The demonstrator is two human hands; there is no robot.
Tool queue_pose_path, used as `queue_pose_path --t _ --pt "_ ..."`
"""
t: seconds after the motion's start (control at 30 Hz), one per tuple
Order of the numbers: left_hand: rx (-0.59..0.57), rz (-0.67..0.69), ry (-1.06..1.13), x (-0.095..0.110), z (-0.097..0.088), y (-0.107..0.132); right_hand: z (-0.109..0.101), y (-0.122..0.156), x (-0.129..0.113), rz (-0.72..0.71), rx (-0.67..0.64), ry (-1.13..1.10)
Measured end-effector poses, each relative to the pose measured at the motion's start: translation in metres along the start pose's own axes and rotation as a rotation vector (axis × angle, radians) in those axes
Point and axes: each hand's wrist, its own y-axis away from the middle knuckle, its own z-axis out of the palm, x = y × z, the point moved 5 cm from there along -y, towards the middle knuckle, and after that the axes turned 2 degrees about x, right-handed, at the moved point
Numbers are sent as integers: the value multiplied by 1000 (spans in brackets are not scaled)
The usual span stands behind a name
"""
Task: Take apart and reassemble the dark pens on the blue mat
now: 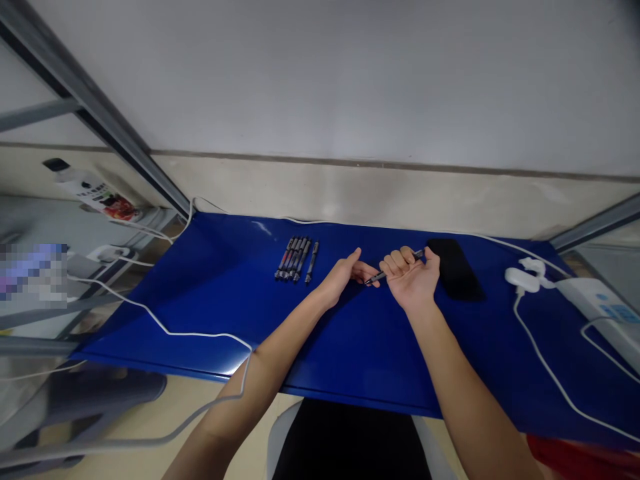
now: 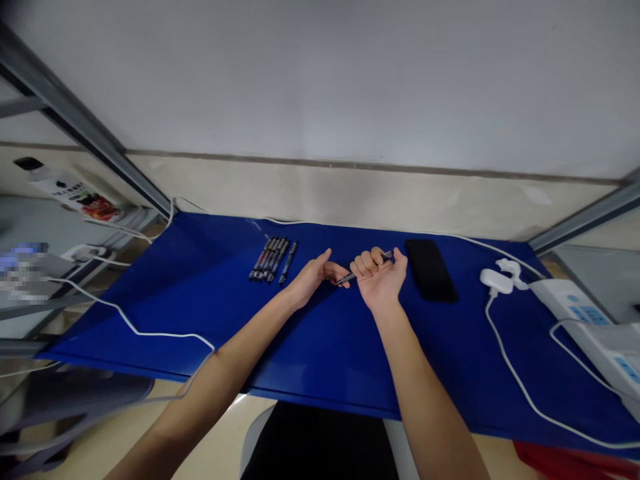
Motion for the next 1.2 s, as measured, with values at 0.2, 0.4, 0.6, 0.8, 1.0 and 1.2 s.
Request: queue_pose_path --t 0.2,0.4,0.6,0.8,1.0,1.2 --pt "10 -11 1 0 0 0 -1 0 0 -2 19 22" --pt "1 5 5 -2 0 -1 0 0 0 -1 3 23" --pt "-5 12 17 -2 0 -2 -1 0 0 -6 6 14" --pt "6 3 12 0 0 0 -1 0 0 -2 -5 4" --pt "20 -20 -13 0 0 0 -1 0 1 1 -4 30" --pt "18 -8 0 0 0 0 -1 0 0 -4 15 10"
